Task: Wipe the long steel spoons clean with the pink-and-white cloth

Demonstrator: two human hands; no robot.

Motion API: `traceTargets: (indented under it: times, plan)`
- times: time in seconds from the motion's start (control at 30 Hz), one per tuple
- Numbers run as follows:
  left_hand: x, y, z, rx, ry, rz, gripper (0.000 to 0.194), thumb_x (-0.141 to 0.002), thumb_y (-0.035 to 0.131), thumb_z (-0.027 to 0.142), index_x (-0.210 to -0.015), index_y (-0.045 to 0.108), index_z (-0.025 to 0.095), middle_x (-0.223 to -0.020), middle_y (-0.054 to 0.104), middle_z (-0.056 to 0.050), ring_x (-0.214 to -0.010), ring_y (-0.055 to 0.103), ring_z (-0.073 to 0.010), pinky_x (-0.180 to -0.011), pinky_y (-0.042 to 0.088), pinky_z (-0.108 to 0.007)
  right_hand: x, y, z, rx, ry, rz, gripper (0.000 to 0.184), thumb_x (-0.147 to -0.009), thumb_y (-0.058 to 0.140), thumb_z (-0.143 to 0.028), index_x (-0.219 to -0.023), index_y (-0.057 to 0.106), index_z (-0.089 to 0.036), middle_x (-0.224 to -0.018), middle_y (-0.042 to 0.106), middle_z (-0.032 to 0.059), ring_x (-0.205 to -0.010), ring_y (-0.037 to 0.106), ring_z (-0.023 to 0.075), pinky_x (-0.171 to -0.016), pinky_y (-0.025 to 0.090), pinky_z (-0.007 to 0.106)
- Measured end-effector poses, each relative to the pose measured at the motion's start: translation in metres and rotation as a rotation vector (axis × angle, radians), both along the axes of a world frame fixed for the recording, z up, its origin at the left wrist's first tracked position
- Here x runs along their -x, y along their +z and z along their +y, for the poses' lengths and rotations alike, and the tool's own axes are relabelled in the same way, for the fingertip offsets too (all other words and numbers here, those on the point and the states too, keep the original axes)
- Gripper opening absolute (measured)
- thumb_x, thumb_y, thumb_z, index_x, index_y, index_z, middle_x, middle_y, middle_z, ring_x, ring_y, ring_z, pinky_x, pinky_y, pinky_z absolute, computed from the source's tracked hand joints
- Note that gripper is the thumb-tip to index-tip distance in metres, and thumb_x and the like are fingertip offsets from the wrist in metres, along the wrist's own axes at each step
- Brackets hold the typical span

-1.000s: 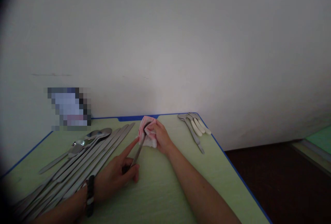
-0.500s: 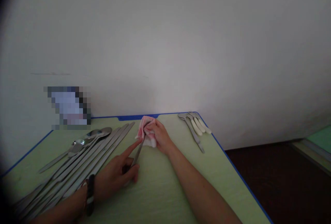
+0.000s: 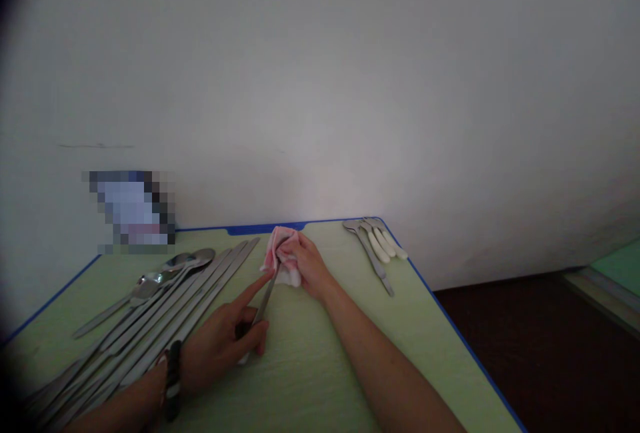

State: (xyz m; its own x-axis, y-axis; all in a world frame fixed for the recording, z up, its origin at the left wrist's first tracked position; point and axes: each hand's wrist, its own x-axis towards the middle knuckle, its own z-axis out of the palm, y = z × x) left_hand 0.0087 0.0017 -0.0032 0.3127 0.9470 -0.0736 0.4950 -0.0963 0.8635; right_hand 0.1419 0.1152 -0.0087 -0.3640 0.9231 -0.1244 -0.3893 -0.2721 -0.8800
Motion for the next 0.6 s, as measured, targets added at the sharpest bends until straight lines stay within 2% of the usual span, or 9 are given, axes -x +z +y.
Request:
traceTargets:
  times: [0.43, 0.6]
  plan:
    - [0.0, 0.002, -0.0011, 0.021, -0.011, 0.003, 0.071, -0.083, 0.045, 0.018, -0.143, 0.009, 0.015, -0.061, 0.065, 0.005, -0.049, 0.052, -0.0096, -0.05, 0.038, -0.019, 0.0002, 0.0007, -0.0011, -0.021, -0.004, -0.023, 0.011, -0.06, 0.056, -0.018, -0.07, 0.055, -0.018, -0.056, 0.052, -0.0057, -0.051, 0.044, 0.0084, -0.053, 0.035, 0.021]
    - [0.0002, 0.0033, -0.0017, 0.026, -0.002, 0.014, 0.07, -0.083, 0.044, 0.019, -0.143, 0.008, 0.014, -0.061, 0.066, 0.004, -0.049, 0.053, -0.0101, -0.05, 0.038, -0.02, -0.0018, 0.0, -0.0016, -0.086, 0.055, -0.044, 0.021, -0.061, 0.064, -0.022, -0.08, 0.056, -0.019, -0.062, 0.055, -0.0049, -0.054, 0.045, 0.0088, -0.052, 0.035, 0.021]
